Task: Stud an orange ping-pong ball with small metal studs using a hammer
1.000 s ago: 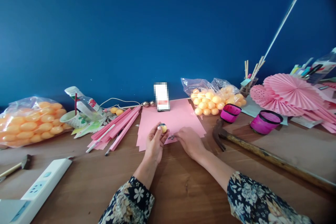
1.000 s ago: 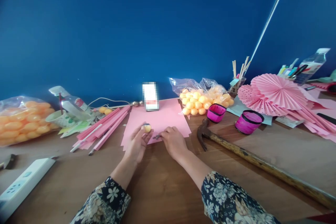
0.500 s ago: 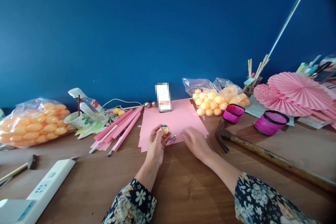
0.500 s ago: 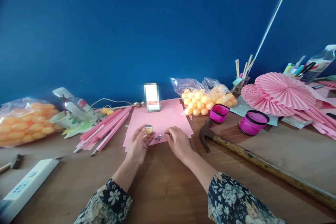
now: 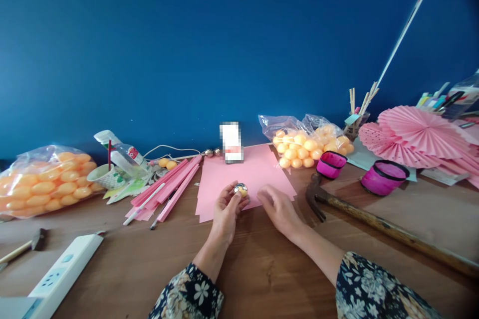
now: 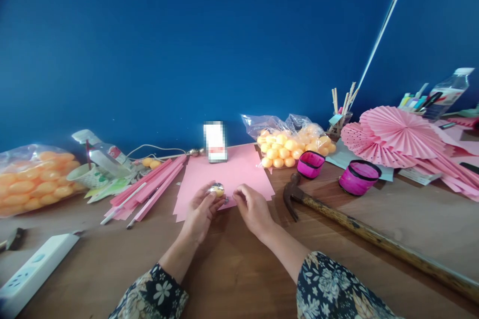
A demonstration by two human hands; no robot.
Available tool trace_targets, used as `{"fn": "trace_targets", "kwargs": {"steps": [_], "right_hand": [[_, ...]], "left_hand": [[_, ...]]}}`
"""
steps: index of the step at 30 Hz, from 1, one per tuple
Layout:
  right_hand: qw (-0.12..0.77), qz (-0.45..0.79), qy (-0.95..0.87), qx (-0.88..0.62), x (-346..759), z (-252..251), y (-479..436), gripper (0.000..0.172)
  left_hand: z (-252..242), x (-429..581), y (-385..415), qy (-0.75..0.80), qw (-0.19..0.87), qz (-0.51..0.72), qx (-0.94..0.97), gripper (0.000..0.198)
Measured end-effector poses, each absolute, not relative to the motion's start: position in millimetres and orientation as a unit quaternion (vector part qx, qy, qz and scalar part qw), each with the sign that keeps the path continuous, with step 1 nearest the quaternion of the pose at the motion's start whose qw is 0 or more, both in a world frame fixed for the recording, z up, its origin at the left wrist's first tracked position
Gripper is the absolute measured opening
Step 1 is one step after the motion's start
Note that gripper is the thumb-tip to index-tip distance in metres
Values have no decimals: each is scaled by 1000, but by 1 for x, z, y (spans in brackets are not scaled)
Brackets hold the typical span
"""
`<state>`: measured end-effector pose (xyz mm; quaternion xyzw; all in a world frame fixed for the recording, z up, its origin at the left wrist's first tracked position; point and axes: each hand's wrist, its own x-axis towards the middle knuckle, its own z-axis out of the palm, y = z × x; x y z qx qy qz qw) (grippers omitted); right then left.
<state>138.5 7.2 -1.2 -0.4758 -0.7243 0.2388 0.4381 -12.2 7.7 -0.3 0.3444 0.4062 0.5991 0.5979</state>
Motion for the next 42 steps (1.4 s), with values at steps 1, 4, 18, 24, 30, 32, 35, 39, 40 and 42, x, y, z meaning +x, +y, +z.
{"fn": "trace_targets", "kwargs": {"steps": [1,4,18,24,30,32,35,39,40,42], "right_hand": [[440,250,-719,-476,139,0,7,16],[448,282,-702,-477,139,2,6,19],[459,296,-693,-472,137,-5,10,14],[457,292,-702,-462,138,-8,10,14],[452,292,-707,-459,137,-8,10,14],[452,290,-708,-458,137,-7,10,14],[455,287,-707,-459,136,-7,9,14],[455,288,-708,-458,137,-7,9,14],[454,288,-708,-458,137,-8,10,14],[454,289,-707,-458,137,-8,10,14]], "left_hand": [[-1,-12,7,410,593,597,352,41],[-3,-11,7,422,579,591,370,40],[-1,-9,6,431,576,586,373,42],[-1,-9,7,429,577,591,365,41],[-1,-9,7,434,575,586,372,41],[-1,-9,7,434,575,586,371,42],[-2,-9,6,434,576,589,365,44],[-2,-9,7,434,576,589,365,45],[-2,-9,7,433,577,588,366,45],[-3,-9,7,431,578,588,368,45]]}}
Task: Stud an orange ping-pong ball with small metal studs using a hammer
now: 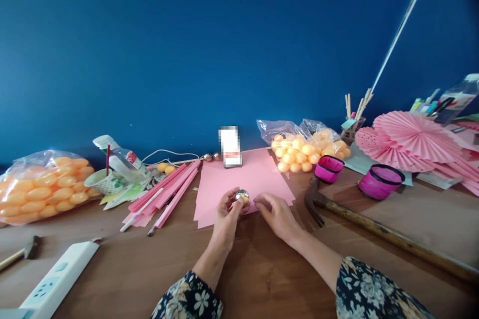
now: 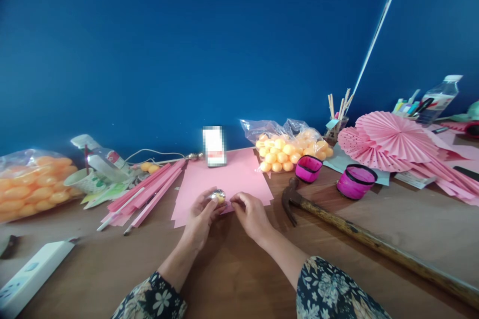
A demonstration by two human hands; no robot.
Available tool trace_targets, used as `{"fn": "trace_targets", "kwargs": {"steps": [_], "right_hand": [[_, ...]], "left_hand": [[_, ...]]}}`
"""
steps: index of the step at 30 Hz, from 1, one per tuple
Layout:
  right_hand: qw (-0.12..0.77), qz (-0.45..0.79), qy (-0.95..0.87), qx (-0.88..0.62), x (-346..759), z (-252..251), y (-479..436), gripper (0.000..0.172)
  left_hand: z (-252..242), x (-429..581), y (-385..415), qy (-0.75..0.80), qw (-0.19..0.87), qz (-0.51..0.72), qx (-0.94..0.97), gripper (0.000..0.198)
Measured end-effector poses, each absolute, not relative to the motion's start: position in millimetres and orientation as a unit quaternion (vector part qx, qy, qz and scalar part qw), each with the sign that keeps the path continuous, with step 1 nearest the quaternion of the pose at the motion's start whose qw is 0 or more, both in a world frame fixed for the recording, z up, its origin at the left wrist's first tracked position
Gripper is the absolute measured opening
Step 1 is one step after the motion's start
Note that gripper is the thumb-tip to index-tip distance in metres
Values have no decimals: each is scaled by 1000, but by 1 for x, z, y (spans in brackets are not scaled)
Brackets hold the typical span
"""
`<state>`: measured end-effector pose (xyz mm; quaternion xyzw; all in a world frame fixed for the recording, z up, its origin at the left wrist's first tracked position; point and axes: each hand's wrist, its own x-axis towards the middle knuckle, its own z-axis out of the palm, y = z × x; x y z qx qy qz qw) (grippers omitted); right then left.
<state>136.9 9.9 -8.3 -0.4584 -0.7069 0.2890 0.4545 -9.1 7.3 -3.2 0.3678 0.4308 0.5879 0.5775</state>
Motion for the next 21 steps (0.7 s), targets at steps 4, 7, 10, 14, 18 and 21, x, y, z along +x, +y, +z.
{"fn": "trace_targets", "kwargs": {"steps": [4,7,10,14,18,21], "right_hand": [[451,292,-708,-458,137,-10,11,13],[452,293,-707,-458,137,-10,11,13],[448,294,-710,-456,137,-8,10,14],[446,299,-709,-457,137,-7,9,13],[450,299,-709,-453,137,-7,10,13],[446,301,-710,-455,137,-7,10,13]], "left_hand": [[-4,-9,8,431,577,586,372,44],[-4,-9,8,429,577,585,375,43],[-4,-9,7,428,577,587,374,42],[-4,-10,7,429,577,582,379,42],[-5,-10,8,431,574,582,382,43],[-6,-10,8,428,574,584,383,43]]}}
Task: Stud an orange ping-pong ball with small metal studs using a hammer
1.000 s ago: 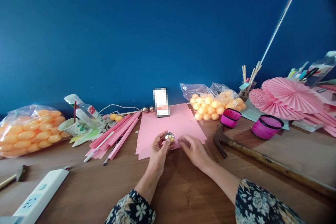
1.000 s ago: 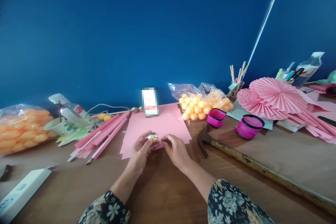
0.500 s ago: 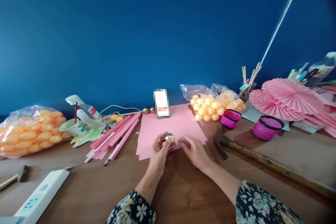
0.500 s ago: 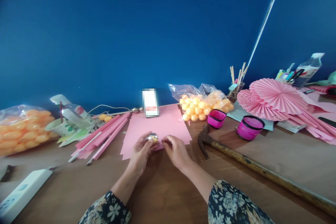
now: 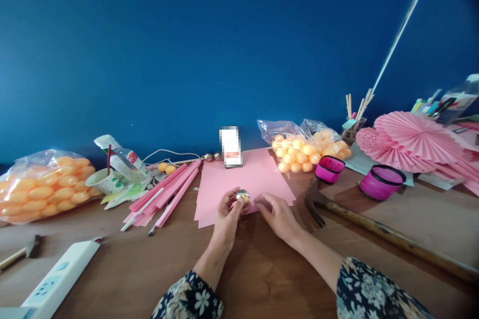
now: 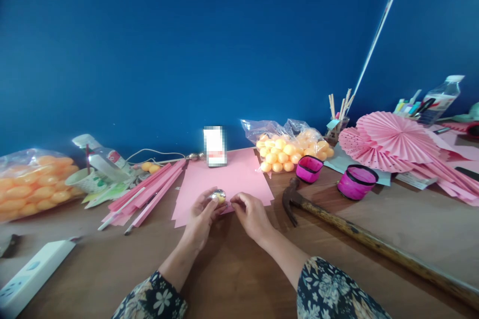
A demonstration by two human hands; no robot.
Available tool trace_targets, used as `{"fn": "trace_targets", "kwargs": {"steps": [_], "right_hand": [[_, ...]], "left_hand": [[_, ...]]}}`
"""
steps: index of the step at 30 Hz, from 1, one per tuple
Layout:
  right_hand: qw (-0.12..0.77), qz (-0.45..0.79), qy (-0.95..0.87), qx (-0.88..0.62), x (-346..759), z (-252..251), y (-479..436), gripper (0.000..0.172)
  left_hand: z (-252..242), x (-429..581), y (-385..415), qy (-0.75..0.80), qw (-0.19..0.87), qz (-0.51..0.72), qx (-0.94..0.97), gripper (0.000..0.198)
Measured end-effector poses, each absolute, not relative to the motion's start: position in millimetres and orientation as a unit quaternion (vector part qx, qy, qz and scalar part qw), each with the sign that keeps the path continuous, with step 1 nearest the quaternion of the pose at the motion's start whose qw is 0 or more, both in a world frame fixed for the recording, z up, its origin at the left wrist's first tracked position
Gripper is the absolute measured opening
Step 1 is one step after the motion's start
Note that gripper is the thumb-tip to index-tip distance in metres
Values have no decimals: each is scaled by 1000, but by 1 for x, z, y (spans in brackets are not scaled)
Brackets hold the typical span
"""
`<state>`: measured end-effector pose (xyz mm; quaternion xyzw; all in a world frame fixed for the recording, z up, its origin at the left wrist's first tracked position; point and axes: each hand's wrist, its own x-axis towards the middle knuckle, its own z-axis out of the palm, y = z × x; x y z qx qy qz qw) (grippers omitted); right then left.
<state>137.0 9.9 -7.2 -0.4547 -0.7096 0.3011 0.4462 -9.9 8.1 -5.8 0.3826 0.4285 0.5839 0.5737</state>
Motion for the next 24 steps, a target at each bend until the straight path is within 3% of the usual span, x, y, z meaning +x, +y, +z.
{"fn": "trace_targets", "kwargs": {"steps": [24], "right_hand": [[452,311,-699,-458,136,-9,10,14]], "left_hand": [[-3,-9,6,439,569,587,372,44]]}}
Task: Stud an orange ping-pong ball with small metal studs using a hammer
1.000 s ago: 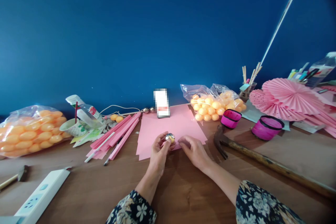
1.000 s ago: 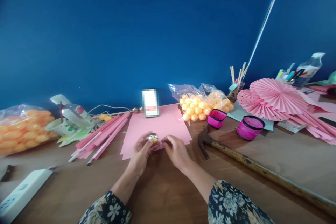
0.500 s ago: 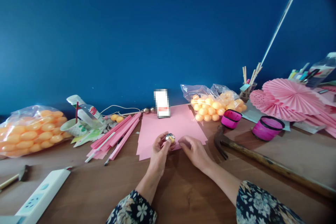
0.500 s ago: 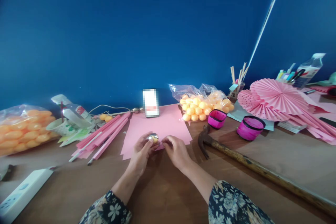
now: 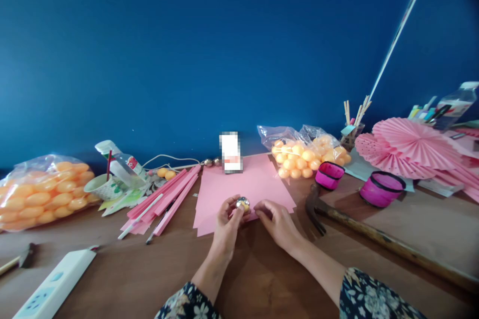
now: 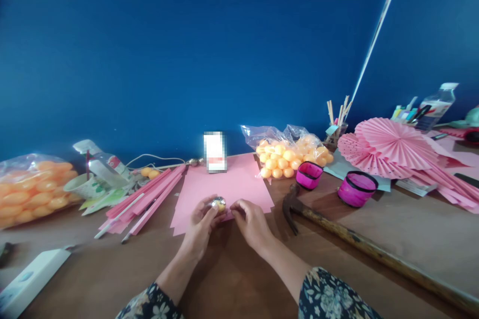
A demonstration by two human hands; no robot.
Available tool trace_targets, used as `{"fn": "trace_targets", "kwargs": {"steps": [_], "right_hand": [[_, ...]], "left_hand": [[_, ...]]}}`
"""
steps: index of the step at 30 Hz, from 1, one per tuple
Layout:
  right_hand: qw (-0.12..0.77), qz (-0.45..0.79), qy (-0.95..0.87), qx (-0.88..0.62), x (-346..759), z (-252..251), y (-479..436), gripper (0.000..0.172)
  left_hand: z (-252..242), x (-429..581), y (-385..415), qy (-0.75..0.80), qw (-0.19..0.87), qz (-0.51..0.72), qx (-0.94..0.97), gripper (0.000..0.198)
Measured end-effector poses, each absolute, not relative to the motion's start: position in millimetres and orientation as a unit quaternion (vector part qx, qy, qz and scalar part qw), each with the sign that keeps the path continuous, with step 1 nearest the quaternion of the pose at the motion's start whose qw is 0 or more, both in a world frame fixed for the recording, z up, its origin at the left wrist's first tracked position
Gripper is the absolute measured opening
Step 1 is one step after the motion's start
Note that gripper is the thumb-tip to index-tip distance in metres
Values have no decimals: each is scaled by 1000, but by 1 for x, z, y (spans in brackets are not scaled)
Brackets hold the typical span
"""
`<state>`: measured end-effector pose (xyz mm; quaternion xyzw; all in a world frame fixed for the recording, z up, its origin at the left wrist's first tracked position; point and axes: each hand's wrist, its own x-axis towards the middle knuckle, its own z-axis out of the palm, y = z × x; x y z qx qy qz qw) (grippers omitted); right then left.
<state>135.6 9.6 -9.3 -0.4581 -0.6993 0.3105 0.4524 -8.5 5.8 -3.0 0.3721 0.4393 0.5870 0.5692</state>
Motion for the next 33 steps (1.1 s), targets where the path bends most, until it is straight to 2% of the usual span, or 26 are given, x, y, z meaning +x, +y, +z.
{"fn": "trace_targets", "kwargs": {"steps": [6,11,24,29,33], "right_hand": [[454,321,-692,-462,134,-11,11,15],[448,338,-691,-455,134,-10,11,16],[448,346,-684,-460,134,-14,12,15],[443,345,-686,-462,133,-9,11,15],[440,344,-689,-461,134,-7,10,14]], "left_hand": [[-1,-8,6,432,591,568,375,30],[3,-8,3,460,577,521,430,27],[11,-6,1,472,574,515,428,31],[5,-7,2,471,571,521,425,43],[1,-7,3,477,560,517,437,42]]}}
